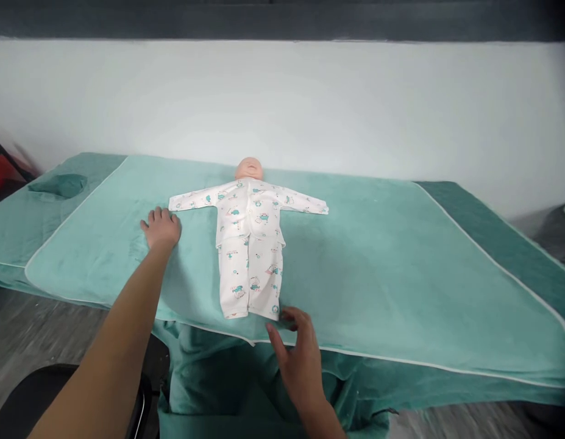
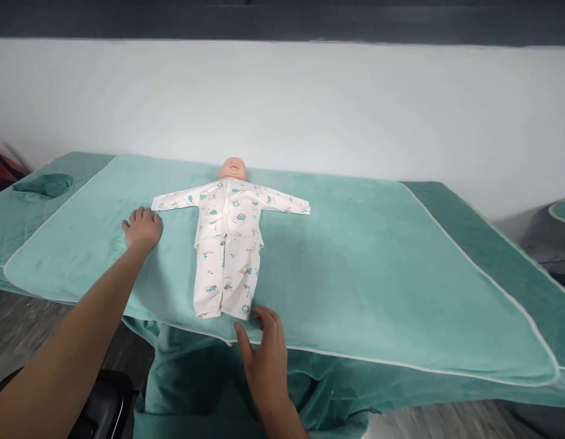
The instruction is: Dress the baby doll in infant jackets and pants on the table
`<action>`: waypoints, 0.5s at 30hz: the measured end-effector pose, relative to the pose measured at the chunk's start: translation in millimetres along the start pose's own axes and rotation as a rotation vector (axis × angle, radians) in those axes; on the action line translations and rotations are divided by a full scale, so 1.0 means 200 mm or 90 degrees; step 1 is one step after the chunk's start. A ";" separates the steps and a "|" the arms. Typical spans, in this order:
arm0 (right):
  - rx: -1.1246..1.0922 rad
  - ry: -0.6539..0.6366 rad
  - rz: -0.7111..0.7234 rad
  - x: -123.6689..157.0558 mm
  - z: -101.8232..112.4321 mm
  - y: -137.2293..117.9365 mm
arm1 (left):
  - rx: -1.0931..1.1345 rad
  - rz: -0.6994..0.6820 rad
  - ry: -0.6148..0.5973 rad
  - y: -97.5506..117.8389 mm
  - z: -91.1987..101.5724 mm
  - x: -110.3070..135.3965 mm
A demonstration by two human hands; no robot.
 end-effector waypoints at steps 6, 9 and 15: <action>0.106 0.014 0.049 -0.11 -0.19 -0.06 | 0.008 0.002 -0.004 0.00 0.00 0.00; 0.129 0.035 0.042 -0.13 -0.23 -0.05 | 0.010 -0.001 0.005 -0.01 0.00 0.00; 0.101 0.040 0.079 -0.14 -0.19 -0.05 | 0.010 0.005 0.006 -0.01 -0.01 -0.01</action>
Point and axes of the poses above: each hand's wrist, its own x-axis away from the middle knuckle, its own z-axis out of the back of the hand, y = z × x, the point moved 9 cm from there along -x, towards the middle knuckle, and after that the axes turned 8 degrees about z, right-handed, at the moved point
